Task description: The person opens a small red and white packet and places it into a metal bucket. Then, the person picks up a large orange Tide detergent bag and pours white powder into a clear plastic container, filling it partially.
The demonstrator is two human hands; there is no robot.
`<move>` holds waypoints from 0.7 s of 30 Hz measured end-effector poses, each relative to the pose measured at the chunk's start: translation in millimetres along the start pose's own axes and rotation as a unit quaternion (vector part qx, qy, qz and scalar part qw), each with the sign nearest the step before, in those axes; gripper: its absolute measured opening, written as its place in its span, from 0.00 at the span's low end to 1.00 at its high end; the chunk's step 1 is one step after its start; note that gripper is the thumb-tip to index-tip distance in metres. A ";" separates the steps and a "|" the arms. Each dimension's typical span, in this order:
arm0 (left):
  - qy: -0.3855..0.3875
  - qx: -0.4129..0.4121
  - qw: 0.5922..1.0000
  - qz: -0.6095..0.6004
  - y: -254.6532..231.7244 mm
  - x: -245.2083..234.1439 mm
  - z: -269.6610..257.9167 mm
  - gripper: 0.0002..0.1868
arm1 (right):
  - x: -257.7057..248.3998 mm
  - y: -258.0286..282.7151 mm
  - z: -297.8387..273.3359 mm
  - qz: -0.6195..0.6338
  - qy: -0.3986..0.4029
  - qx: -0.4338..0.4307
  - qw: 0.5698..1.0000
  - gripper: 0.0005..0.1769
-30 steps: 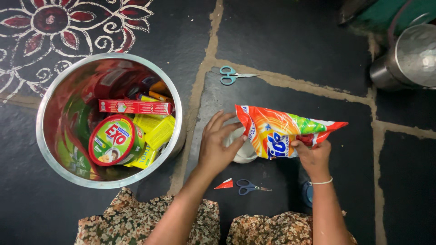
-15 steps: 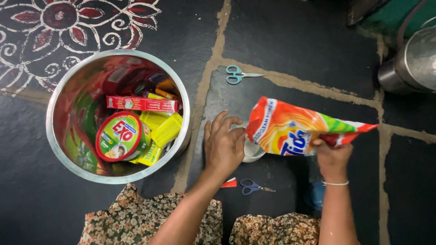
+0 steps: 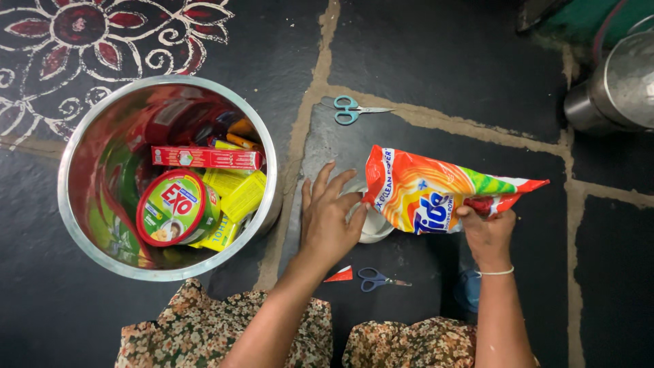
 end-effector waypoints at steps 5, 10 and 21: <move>0.003 -0.003 1.000 0.002 -0.3 3.0 -0.4 0.07 | 2.8 -7.1 0.8 0.010 0.001 0.016 1.000 0.29; 0.009 -0.013 1.000 -0.005 -6.1 10.5 -2.5 0.05 | 8.7 -10.9 -3.3 -0.061 0.016 0.016 0.998 0.24; -0.048 0.021 0.999 0.011 -12.7 -9.7 -1.2 0.07 | -16.4 -3.6 -3.2 -0.038 -0.032 -0.026 0.998 0.23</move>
Point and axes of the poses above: each hand's wrist, its own z-axis towards the middle knuckle, its own x-axis out of the palm, y = z × x, the point moved 7 cm from there along z, towards the middle knuckle, and after that the axes turned 5 degrees about y, right-handed, at the moved point
